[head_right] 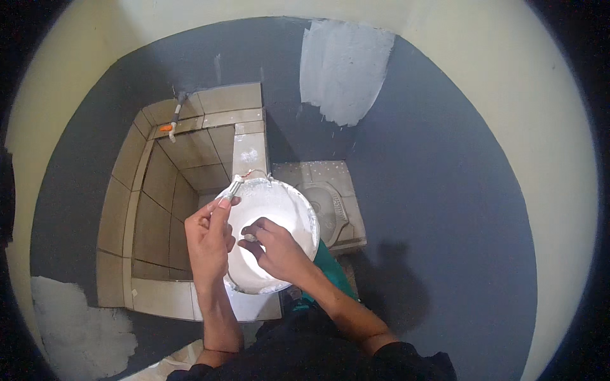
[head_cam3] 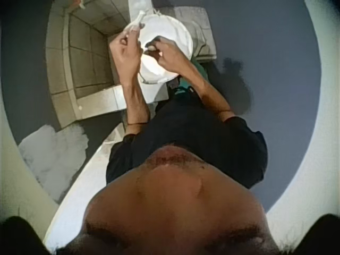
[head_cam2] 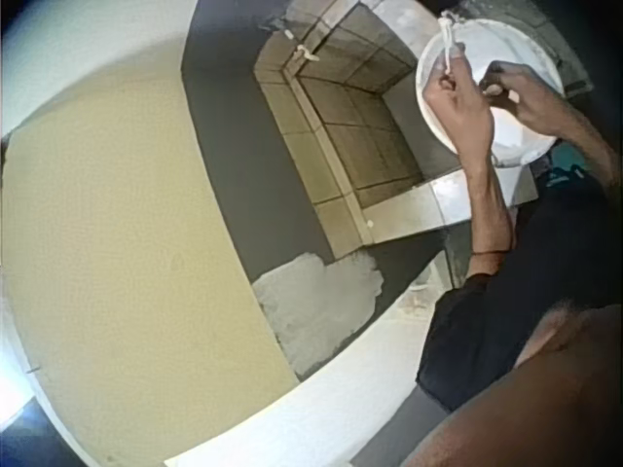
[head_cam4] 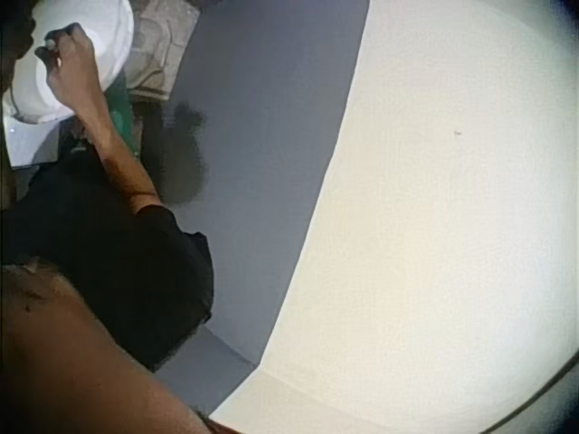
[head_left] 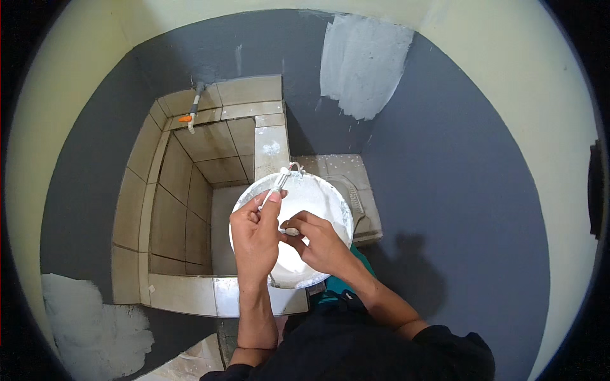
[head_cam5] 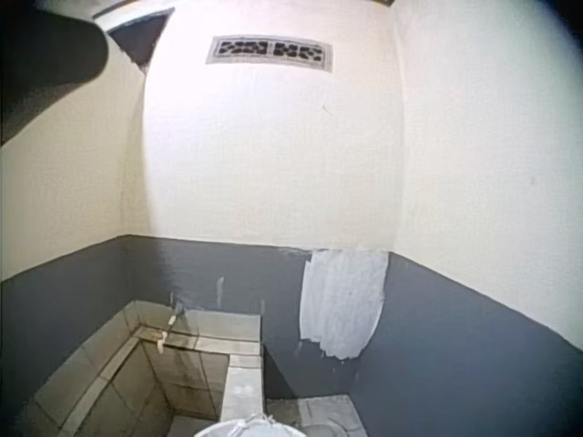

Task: The person mixes paint in a bucket, then applies the white paint to upper wall sections using a paintbrush.

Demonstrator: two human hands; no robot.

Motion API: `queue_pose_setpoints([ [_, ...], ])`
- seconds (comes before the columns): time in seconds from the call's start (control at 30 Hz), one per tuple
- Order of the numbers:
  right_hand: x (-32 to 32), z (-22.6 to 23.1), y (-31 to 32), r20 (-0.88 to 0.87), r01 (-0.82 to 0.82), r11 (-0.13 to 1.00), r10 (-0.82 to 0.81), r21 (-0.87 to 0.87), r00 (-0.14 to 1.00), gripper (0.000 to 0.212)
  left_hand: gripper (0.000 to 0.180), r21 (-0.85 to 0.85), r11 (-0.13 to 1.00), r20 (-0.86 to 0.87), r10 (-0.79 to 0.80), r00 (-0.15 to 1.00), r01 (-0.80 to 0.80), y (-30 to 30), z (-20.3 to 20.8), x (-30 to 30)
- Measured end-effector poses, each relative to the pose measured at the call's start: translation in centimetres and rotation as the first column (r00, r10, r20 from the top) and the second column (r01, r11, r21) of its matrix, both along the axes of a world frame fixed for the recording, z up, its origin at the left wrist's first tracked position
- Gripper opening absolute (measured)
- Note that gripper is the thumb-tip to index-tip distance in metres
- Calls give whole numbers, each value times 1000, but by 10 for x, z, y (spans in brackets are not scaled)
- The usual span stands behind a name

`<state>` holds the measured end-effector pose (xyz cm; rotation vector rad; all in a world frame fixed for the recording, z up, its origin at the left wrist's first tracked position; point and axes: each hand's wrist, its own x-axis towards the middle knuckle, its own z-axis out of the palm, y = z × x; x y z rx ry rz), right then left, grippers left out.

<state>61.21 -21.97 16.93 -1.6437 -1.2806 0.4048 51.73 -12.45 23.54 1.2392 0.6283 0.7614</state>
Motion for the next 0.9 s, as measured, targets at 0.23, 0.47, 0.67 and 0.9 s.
queue_pose_setpoints([
  [0.23,112,-3,124,20,-6,999,5,45,1000,19,30,57,997,0,-44,999,44,128,-15,109],
  [0.47,318,-20,325,87,-25,997,18,74,996,16,29,2,999,-36,46,998,-46,321,-34,294],
  [0.67,527,24,532,77,-103,994,100,36,992,17,26,14,994,-39,107,994,-106,515,-1,500],
  [0.9,723,151,706,-22,-100,986,97,-135,995,19,28,-111,985,-125,120,985,-134,690,100,687],
])
